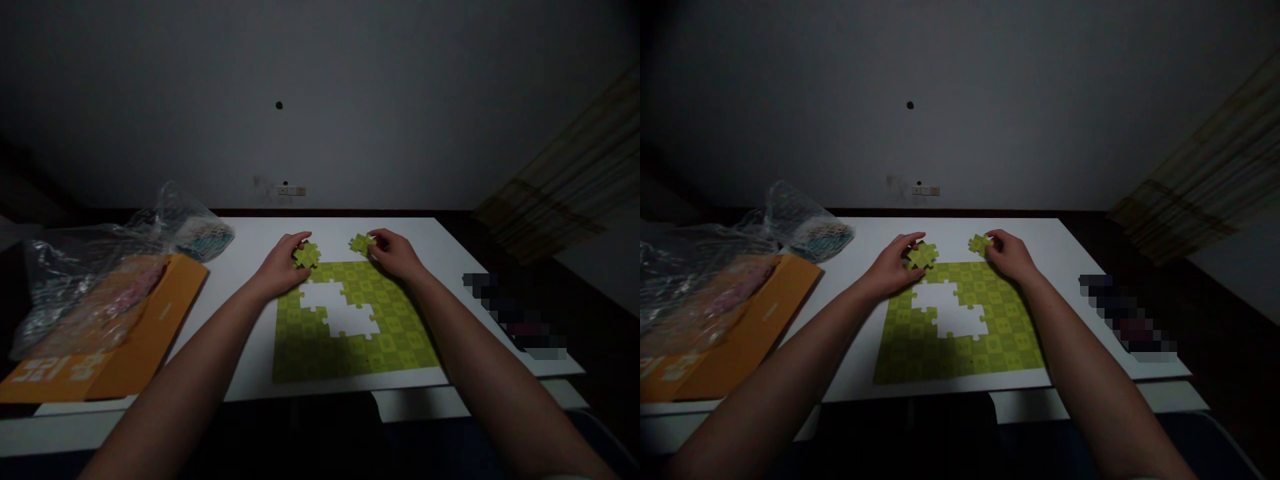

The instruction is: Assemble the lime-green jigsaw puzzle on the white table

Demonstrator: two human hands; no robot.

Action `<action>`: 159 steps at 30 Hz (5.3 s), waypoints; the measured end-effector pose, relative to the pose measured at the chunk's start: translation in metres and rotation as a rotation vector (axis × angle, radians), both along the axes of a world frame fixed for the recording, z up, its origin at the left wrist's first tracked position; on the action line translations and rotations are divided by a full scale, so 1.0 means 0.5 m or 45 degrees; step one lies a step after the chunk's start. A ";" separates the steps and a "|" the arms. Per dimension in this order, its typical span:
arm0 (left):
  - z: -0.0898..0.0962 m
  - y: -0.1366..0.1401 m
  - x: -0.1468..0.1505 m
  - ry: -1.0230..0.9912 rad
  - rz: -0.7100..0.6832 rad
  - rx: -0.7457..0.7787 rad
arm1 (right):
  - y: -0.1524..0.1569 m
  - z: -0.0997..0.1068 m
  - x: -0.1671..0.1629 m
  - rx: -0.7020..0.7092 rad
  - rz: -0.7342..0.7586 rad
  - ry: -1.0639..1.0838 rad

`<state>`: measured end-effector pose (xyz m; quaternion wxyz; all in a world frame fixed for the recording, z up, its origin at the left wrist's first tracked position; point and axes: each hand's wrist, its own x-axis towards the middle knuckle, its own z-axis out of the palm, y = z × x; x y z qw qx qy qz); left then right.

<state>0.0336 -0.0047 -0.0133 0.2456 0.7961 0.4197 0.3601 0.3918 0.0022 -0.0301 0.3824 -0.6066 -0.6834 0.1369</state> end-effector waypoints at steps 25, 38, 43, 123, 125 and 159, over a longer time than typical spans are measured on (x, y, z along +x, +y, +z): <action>-0.012 0.042 -0.053 0.525 0.568 -0.133 | -0.021 0.021 -0.040 0.335 0.494 0.150; 0.006 0.041 -0.064 0.731 0.597 -0.074 | -0.022 0.028 -0.033 0.373 0.390 0.116; 0.018 0.031 -0.063 0.835 0.539 -0.066 | -0.016 0.022 -0.024 0.312 0.199 0.061; 0.005 0.016 -0.038 0.816 0.492 -0.013 | -0.078 0.030 -0.151 -0.570 0.683 0.397; 0.007 0.015 -0.037 0.829 0.490 -0.018 | -0.077 0.033 -0.150 -0.573 0.676 0.403; 0.017 0.016 -0.032 0.883 0.515 -0.046 | -0.082 0.066 -0.094 -0.803 0.871 0.299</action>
